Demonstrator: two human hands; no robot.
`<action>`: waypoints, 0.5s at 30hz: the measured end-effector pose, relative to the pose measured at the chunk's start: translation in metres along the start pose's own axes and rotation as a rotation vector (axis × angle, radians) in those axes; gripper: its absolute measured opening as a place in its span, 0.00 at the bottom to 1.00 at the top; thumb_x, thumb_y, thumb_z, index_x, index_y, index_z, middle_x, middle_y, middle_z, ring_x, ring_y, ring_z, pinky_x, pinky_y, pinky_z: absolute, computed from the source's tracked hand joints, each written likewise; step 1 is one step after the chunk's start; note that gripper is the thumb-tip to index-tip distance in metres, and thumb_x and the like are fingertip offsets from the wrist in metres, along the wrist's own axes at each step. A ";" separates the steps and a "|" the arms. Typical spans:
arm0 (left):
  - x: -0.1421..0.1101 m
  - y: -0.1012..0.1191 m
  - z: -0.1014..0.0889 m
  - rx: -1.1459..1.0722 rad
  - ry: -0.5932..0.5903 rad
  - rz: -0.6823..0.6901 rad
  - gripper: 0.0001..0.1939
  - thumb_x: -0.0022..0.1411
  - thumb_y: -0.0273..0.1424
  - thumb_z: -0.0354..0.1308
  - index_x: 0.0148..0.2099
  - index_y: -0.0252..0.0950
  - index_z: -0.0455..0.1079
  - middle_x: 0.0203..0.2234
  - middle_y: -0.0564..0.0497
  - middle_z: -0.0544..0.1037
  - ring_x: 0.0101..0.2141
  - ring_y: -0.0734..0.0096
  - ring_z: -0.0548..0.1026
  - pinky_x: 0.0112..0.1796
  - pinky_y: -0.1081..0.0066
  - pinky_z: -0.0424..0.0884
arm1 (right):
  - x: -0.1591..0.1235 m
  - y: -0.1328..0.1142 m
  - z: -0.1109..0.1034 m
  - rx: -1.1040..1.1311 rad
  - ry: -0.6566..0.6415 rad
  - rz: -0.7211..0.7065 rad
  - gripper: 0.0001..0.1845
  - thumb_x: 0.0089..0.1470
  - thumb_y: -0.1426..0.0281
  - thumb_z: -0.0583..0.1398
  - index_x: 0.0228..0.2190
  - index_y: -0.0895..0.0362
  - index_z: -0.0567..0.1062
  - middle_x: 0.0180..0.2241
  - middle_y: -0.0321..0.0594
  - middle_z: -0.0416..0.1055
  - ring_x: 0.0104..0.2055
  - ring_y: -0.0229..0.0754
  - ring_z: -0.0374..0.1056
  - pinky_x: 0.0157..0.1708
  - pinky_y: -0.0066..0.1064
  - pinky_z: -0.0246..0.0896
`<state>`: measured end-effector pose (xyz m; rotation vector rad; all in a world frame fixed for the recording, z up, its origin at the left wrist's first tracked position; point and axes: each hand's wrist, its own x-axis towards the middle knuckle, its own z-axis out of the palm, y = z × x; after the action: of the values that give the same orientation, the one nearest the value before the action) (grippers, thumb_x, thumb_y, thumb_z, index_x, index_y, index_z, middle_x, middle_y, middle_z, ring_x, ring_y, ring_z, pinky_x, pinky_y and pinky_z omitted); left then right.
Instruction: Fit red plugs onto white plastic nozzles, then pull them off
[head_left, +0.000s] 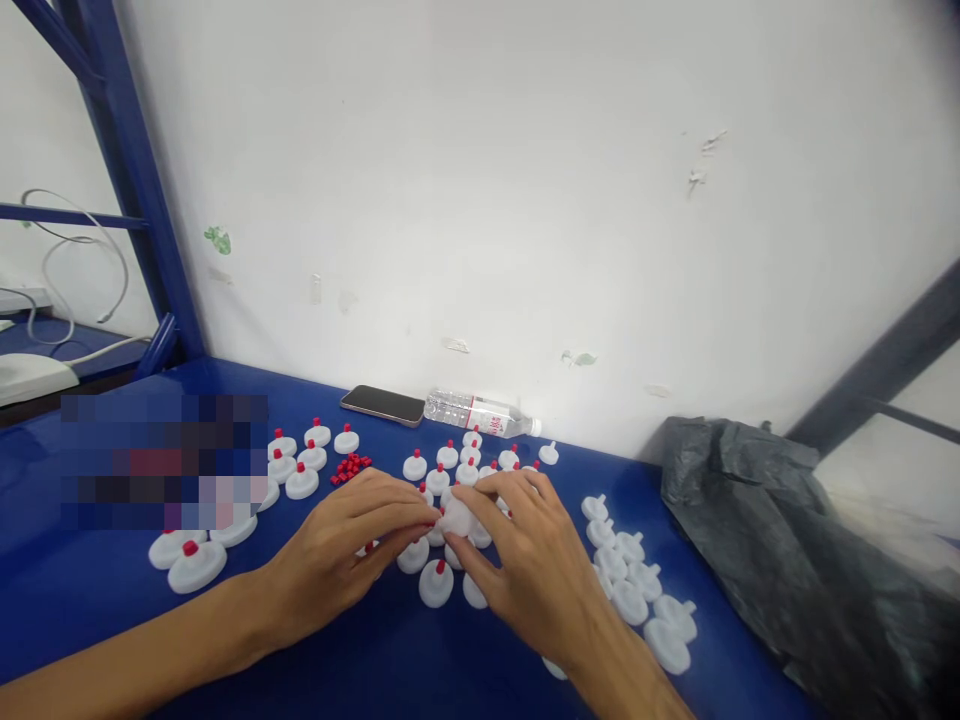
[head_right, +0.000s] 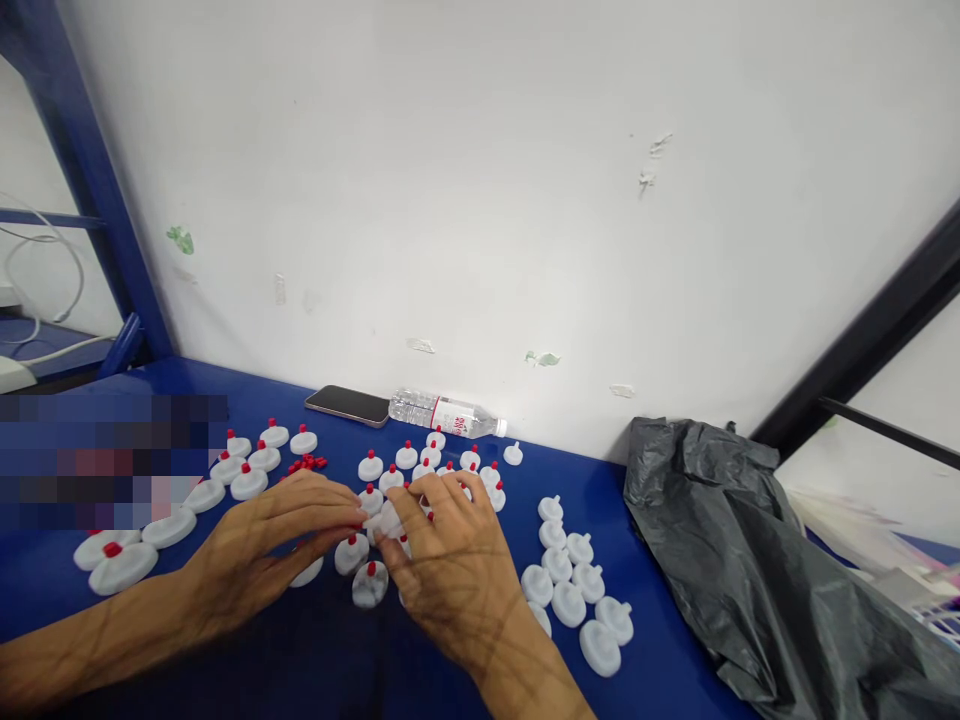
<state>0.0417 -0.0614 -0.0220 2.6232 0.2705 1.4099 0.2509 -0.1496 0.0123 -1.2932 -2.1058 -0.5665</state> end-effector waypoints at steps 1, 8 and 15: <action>0.000 0.001 0.000 0.002 0.007 0.003 0.18 0.66 0.24 0.59 0.55 0.46 0.70 0.38 0.50 0.83 0.41 0.63 0.80 0.42 0.61 0.79 | 0.000 0.001 0.000 -0.005 0.004 0.006 0.15 0.60 0.68 0.62 0.48 0.57 0.76 0.39 0.44 0.76 0.41 0.45 0.72 0.50 0.45 0.64; 0.001 0.002 0.000 0.040 0.006 0.016 0.16 0.67 0.26 0.58 0.55 0.46 0.71 0.38 0.50 0.83 0.40 0.63 0.81 0.42 0.62 0.78 | -0.001 0.002 0.000 0.011 -0.028 -0.012 0.15 0.59 0.66 0.64 0.47 0.55 0.76 0.40 0.44 0.76 0.41 0.46 0.72 0.47 0.43 0.67; 0.003 0.002 -0.003 0.042 -0.006 -0.017 0.14 0.67 0.27 0.58 0.53 0.45 0.72 0.38 0.51 0.84 0.39 0.65 0.81 0.42 0.63 0.78 | -0.004 0.001 0.002 0.051 -0.013 -0.015 0.19 0.59 0.62 0.64 0.49 0.56 0.75 0.45 0.43 0.79 0.45 0.45 0.75 0.46 0.38 0.71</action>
<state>0.0404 -0.0624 -0.0177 2.6514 0.3248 1.4065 0.2525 -0.1503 0.0079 -1.2572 -2.1281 -0.5080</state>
